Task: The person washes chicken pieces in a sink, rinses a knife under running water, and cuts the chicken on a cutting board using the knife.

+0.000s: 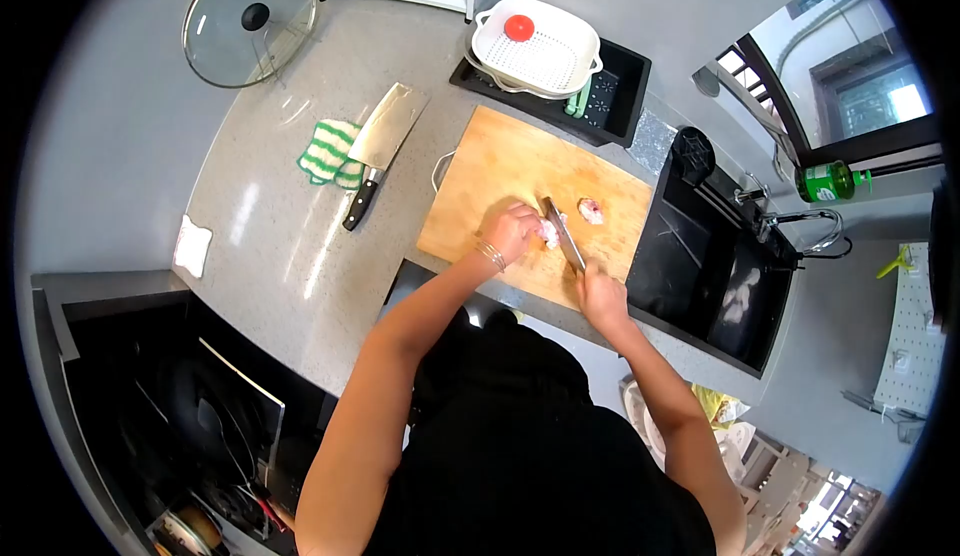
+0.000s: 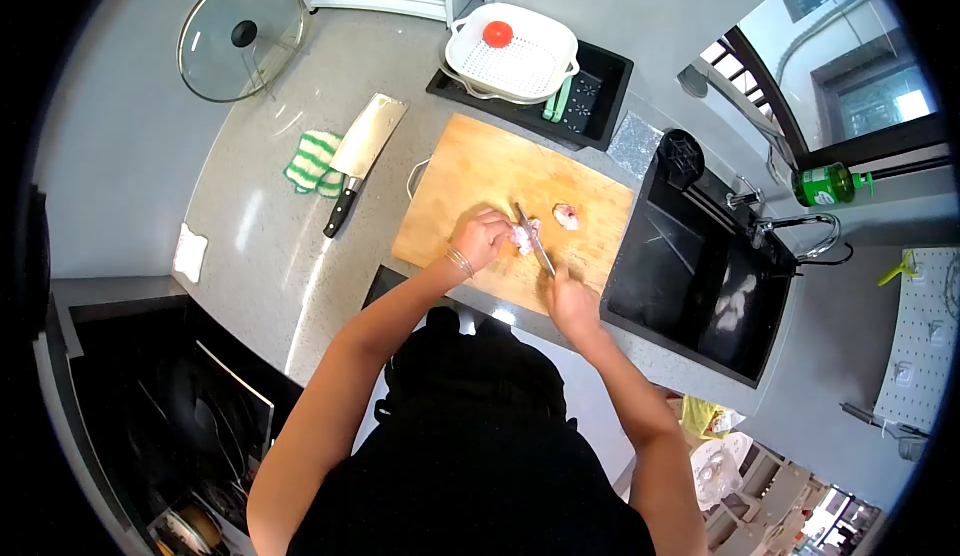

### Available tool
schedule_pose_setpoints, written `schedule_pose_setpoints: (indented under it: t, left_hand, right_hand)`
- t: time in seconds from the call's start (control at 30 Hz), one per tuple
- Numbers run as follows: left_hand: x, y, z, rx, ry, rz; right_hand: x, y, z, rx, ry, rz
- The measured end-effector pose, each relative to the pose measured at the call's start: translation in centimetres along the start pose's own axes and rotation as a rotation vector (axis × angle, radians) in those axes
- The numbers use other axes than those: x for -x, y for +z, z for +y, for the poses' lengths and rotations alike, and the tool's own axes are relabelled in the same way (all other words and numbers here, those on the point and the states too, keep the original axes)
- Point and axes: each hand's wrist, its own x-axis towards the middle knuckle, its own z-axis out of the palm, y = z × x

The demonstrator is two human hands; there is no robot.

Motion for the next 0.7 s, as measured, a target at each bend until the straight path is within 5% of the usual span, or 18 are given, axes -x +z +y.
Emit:
schedule_pose_setpoints:
  t: [0.27, 0.37, 0.47, 0.57, 0.7]
  left_hand:
    - [0.7, -1.2, 1.3, -0.06, 0.052, -0.012]
    - [1.5, -1.7, 1.7, -0.092, 0.053, 0.137]
    - [2.2, -1.5, 2.1, -0.075, -0.205, 0.169]
    - [2.0, -1.6, 2.5, -0.062, -0.107, 0.159]
    - [2.5, -1.1, 2.7, 0.073, -0.224, 0.137]
  right_hand:
    - [-7.6, -0.4, -4.5, -0.042, -0.044, 0.069]
    - [-4.6, -0.3, -2.3, -0.026, -0.013, 0.016]
    - [-1.5, 0.1, 1.1, -0.085, 0.039, 0.096]
    - [-0.9, -0.6, 1.2, -0.074, 0.077, 0.097]
    - [-1.3, -3.2, -3.5, -0.041, 0.033, 0.141]
